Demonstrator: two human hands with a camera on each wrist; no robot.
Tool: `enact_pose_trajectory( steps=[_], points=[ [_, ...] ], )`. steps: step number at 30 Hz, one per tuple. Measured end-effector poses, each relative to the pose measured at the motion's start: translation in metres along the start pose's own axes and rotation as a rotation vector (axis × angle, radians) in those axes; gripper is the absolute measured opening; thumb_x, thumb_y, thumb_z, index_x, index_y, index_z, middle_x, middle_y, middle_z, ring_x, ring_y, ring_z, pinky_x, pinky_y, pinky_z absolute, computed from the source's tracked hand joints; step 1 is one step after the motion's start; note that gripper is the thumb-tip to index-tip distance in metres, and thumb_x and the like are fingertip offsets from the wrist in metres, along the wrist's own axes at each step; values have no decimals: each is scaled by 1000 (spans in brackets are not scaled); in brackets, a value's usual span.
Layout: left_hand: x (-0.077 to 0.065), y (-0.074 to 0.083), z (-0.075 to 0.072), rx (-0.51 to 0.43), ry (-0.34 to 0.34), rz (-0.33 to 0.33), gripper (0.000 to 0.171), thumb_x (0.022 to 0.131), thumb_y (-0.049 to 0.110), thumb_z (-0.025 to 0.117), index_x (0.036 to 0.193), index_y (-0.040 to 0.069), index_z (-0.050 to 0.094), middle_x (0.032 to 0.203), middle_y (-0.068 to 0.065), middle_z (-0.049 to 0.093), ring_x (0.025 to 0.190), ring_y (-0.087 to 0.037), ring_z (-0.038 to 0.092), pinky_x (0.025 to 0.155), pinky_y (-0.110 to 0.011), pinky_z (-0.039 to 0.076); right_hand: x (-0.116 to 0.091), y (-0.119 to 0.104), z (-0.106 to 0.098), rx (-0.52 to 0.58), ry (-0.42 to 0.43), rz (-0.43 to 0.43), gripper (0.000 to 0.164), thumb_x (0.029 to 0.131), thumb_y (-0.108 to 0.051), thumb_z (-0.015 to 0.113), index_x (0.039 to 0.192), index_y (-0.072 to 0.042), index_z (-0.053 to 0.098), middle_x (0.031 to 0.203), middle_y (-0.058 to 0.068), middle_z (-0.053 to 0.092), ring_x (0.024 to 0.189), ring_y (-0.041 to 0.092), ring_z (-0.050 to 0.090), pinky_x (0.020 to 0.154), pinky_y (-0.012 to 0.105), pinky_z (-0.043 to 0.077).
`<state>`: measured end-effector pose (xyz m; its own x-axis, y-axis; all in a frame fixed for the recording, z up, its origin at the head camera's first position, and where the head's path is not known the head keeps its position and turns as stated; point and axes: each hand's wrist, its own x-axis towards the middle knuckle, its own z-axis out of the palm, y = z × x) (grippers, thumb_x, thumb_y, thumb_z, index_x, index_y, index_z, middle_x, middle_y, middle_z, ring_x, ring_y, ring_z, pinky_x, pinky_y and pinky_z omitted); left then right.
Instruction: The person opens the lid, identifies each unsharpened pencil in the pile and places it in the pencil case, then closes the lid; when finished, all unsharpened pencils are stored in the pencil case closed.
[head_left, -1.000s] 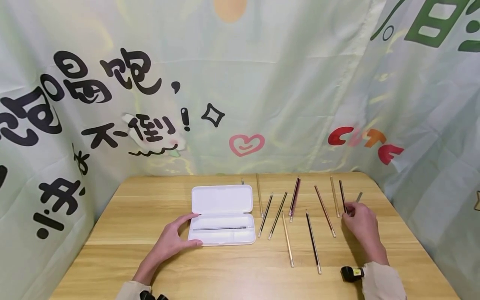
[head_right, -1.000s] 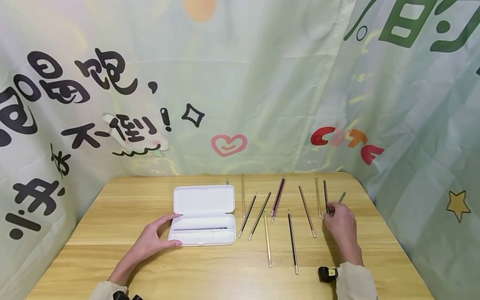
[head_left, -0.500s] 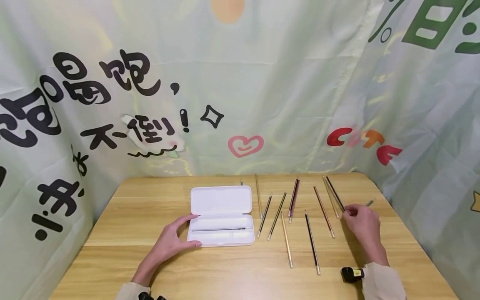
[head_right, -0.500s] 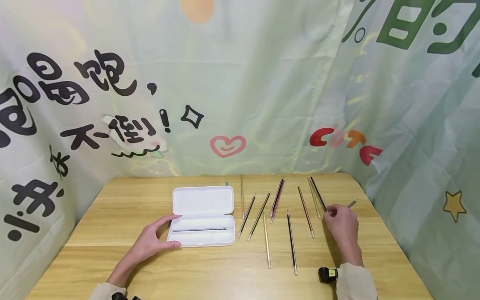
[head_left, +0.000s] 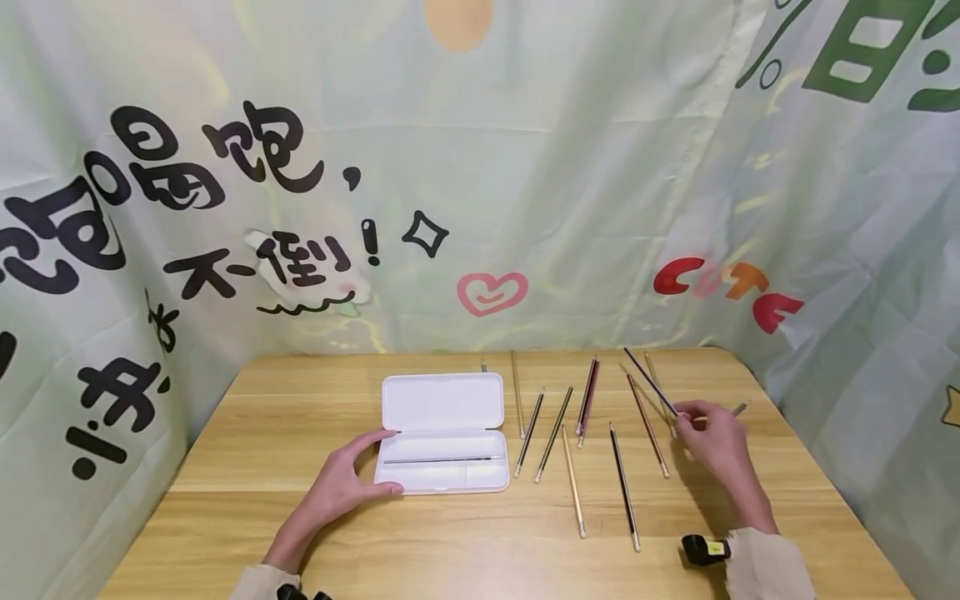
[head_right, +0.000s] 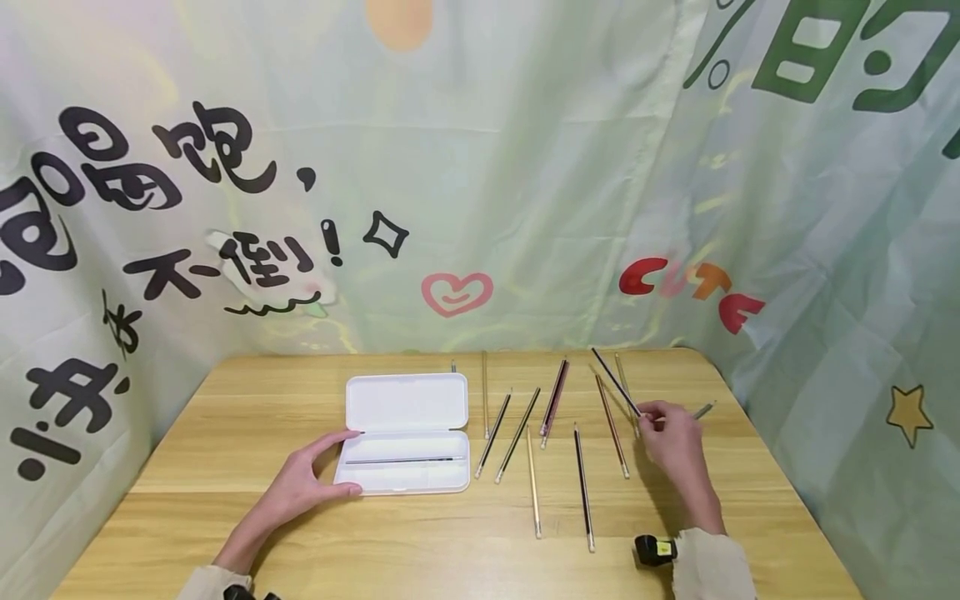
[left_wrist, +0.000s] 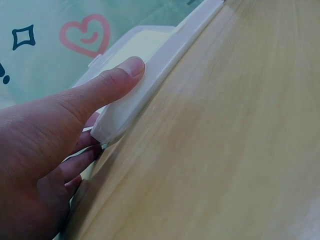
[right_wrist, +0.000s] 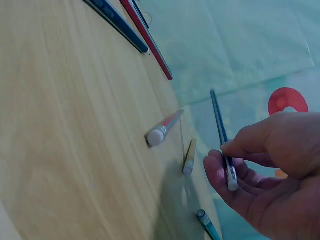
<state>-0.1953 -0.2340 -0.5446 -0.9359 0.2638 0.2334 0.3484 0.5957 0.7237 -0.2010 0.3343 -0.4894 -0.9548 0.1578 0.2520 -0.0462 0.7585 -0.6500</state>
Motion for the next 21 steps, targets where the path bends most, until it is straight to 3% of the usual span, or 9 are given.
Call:
enact_pose_trajectory(
  steps=[4,12,16,21],
  points=[
    [0,-1,0,2,2,-2,84,66,53,94,138,26,63,143,-6,61,134,-34,53,109,-60,42,1,-5,5,34,-45,-32,19,95,2,64,112,9,70,100,24,71,81,29,70,56,23,51],
    [0,-3,0,12,4,-2,82,67,51,94,139,25,63,143,-8,61,134,-35,54,109,-61,41,2,-21,24,143,-25,-89,21,95,4,68,116,5,72,103,22,72,93,33,69,70,12,51],
    [0,-3,1,21,9,3,82,68,51,94,139,24,63,143,-8,61,133,-35,54,108,-61,42,2,-31,34,209,-30,-116,21,96,1,69,117,3,73,107,21,73,94,25,70,76,8,49],
    [0,-2,0,17,-2,-13,84,68,53,94,140,25,62,144,-6,60,134,-34,53,109,-60,42,0,-44,44,241,-17,-124,18,97,-2,70,114,0,75,111,19,73,93,3,65,78,8,49]
  ],
)
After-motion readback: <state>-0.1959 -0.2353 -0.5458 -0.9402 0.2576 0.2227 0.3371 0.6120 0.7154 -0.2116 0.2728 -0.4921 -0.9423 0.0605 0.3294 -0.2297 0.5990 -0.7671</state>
